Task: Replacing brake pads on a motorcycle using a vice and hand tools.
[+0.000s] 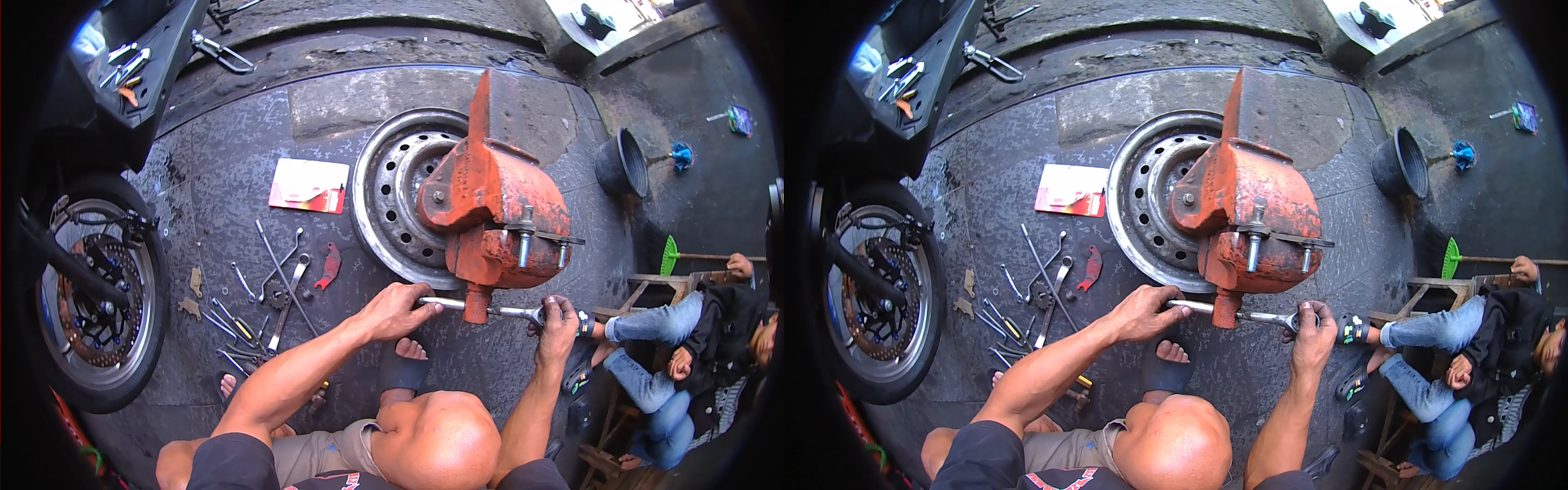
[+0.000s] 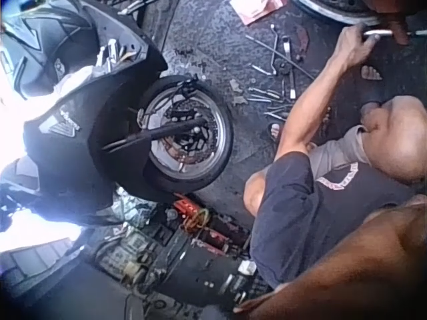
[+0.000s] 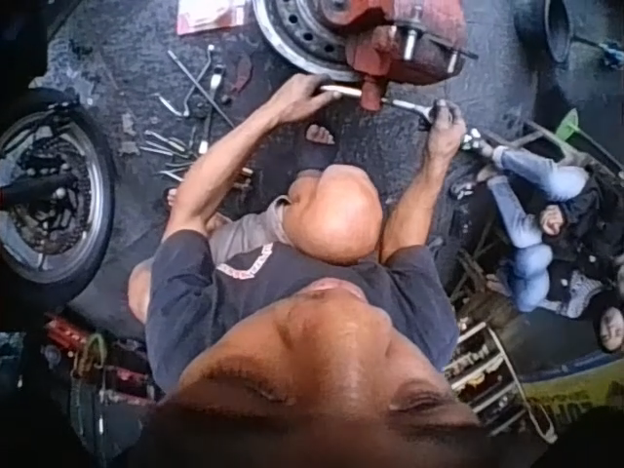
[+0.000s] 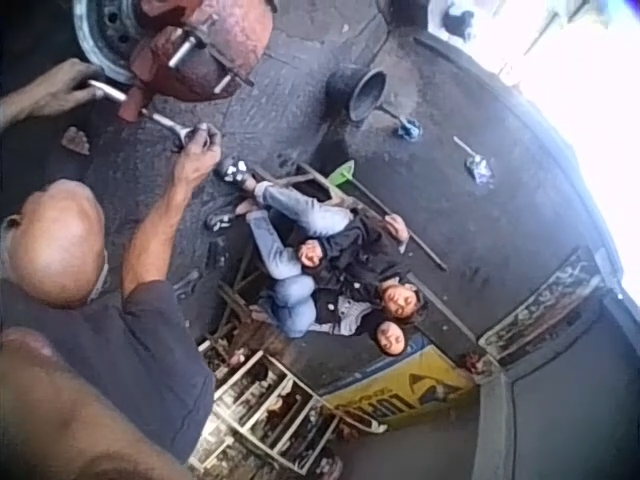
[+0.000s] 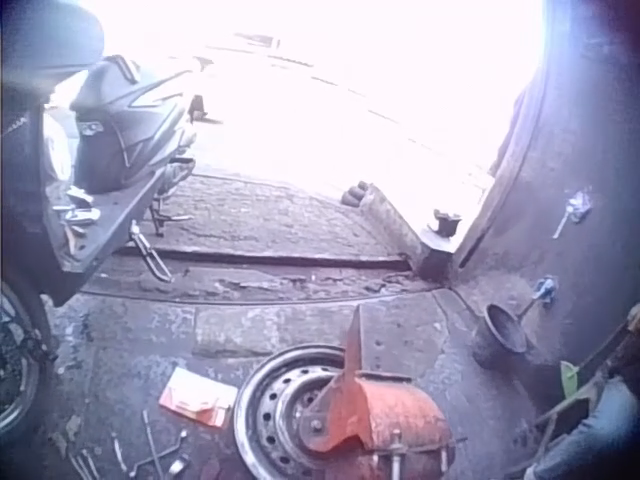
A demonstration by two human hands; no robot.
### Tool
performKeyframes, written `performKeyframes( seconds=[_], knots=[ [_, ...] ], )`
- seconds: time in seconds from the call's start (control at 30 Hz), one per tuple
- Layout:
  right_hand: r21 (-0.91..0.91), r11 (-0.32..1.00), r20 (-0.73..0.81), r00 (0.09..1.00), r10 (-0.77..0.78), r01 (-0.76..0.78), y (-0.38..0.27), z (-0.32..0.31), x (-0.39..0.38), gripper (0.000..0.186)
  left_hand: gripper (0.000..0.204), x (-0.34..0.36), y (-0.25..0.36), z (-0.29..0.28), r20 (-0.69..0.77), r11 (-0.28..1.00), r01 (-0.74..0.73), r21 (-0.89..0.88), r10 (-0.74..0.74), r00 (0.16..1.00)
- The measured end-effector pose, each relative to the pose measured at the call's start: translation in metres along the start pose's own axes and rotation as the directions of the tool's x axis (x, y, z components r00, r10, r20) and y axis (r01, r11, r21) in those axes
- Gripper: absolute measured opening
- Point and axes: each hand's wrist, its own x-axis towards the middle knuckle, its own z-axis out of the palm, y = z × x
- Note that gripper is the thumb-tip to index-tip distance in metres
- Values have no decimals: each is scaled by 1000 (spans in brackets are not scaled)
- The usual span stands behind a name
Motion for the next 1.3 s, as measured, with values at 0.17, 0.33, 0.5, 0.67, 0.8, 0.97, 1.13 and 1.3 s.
performKeyframes(
  seconds=[0.17,0.33,0.5,0.67,0.8,0.97,1.13,1.3],
  knots=[
    [-109,987,15,993,-120,120,-1,-7,13,21,38,2,5,-4,41,1000,21,12,-21,999],
    [11,970,-20,970,-242,242,-23,-4,31,32,32,-2,2,-2,-3,996,-36,76,37,999],
    [662,747,103,995,-19,-54,-9,12,25,48,34,-1,9,3,54,965,-11,261,-3,999],
    [855,500,271,940,-209,-136,-24,32,3,56,34,0,23,-1,59,891,54,451,-90,994],
    [885,445,228,961,-159,-136,-27,24,12,54,32,-5,51,-13,73,846,48,532,-102,992],
    [896,413,253,951,-179,-160,-25,17,16,52,22,5,64,-27,-51,926,2,377,19,999],
    [897,415,248,952,-182,-154,-21,18,17,46,25,3,54,-22,6,895,62,442,-73,997],
    [900,412,226,961,-162,-142,-5,11,19,34,35,2,50,-8,-53,901,183,393,-177,983]
  ],
)
